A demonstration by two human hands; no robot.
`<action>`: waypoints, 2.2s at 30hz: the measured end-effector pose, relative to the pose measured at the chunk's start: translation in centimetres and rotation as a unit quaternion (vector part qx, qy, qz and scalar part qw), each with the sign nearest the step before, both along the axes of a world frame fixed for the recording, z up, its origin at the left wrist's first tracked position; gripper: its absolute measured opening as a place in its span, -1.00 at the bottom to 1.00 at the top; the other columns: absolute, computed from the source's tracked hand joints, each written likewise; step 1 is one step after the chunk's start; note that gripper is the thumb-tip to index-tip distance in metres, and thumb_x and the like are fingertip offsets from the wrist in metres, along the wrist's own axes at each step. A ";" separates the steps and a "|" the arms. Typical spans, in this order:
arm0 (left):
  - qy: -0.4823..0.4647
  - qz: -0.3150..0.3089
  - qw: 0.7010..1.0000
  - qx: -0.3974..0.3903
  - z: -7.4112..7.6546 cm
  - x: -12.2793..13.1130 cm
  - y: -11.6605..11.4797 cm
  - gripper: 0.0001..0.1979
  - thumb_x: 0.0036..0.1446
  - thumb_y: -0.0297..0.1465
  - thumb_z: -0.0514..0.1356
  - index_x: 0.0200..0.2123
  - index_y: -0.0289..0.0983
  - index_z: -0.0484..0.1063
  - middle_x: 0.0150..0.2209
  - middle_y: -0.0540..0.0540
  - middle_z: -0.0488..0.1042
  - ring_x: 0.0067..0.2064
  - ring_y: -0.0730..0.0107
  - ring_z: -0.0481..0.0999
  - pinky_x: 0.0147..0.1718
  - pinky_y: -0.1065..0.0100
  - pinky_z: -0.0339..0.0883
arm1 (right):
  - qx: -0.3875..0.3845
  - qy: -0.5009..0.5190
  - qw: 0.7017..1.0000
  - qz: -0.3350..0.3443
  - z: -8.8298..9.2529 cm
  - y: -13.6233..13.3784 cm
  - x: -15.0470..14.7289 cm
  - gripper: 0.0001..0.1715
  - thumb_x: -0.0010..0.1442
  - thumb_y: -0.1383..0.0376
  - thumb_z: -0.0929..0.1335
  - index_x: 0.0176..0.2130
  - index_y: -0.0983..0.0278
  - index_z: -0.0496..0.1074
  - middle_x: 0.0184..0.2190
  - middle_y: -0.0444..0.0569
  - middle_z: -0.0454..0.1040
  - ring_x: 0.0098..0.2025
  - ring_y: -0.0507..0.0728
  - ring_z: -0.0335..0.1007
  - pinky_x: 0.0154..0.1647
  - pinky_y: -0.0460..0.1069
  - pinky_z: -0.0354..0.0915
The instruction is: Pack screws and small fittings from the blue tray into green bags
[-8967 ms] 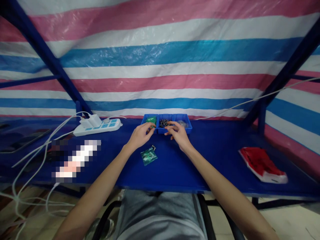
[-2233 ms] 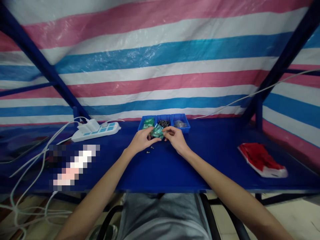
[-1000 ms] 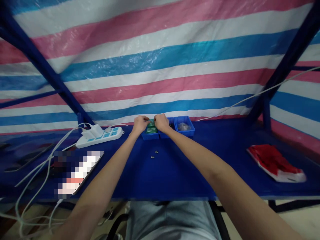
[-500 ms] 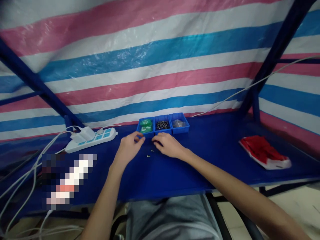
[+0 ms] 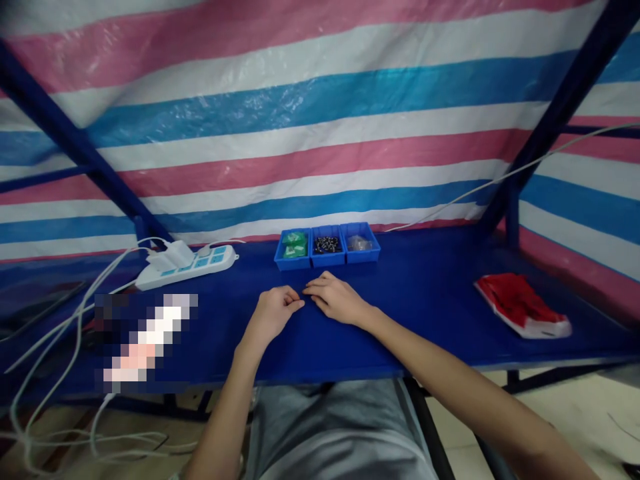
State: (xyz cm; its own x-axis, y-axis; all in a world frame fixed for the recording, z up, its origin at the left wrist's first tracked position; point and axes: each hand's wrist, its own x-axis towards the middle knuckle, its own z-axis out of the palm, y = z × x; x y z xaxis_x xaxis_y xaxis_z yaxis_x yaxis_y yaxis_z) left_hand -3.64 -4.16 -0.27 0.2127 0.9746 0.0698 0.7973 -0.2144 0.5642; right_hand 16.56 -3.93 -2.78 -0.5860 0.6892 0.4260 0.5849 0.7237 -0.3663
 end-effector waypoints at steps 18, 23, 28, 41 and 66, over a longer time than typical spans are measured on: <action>-0.044 -0.206 0.966 0.147 -1.5 1.7 5.6 -0.85 0.24 -0.41 0.18 -0.19 -0.24 0.56 -0.23 -0.09 0.54 -0.24 0.34 0.52 -0.18 0.34 0.37 | -0.033 0.013 0.991 -0.130 -0.4 1.9 2.1 -0.79 0.28 0.47 0.31 -0.13 0.28 0.49 -0.18 0.05 0.47 -0.09 0.16 0.40 -0.05 0.02 0.30; -0.035 -0.215 0.962 0.165 -1.7 1.6 4.9 -0.84 0.23 -0.45 0.18 -0.17 -0.22 0.55 -0.19 -0.08 0.54 -0.13 0.30 0.51 -0.06 0.29 0.35 | -0.022 0.067 0.991 -0.113 -0.8 1.5 1.4 -0.74 0.27 0.52 0.26 -0.15 0.32 0.47 -0.19 0.06 0.45 -0.13 0.15 0.40 -0.06 0.03 0.31; -0.042 -0.195 0.967 0.156 -1.6 1.6 4.7 -0.83 0.20 -0.44 0.20 -0.15 -0.22 0.54 -0.21 -0.08 0.51 -0.13 0.29 0.50 -0.09 0.30 0.37 | -0.004 0.126 0.984 -0.123 -1.1 1.4 1.1 -0.74 0.23 0.51 0.26 -0.16 0.32 0.47 -0.21 0.05 0.43 -0.22 0.11 0.40 -0.15 0.00 0.34; -0.179 -0.115 0.956 0.203 1.6 3.6 4.4 -0.77 0.29 -0.35 0.12 -0.05 -0.24 0.47 -0.24 -0.09 0.52 -0.31 0.42 0.48 -0.34 0.42 0.32 | -0.220 0.450 0.849 -0.167 -1.2 3.1 1.4 -0.76 0.05 0.22 0.40 -0.27 0.32 0.52 -0.47 -0.09 0.48 -0.47 0.06 0.37 -0.42 -0.03 0.33; -0.257 -0.139 0.956 0.010 -1.8 2.9 7.1 -0.78 0.18 -0.26 0.18 -0.28 -0.28 0.52 -0.50 -0.01 0.45 -0.46 0.43 0.45 -0.42 0.43 0.29 | -0.183 0.329 0.914 -0.153 -1.6 3.1 1.7 -0.77 0.05 0.34 0.33 -0.25 0.29 0.53 -0.40 -0.06 0.52 -0.40 0.09 0.47 -0.29 0.01 0.40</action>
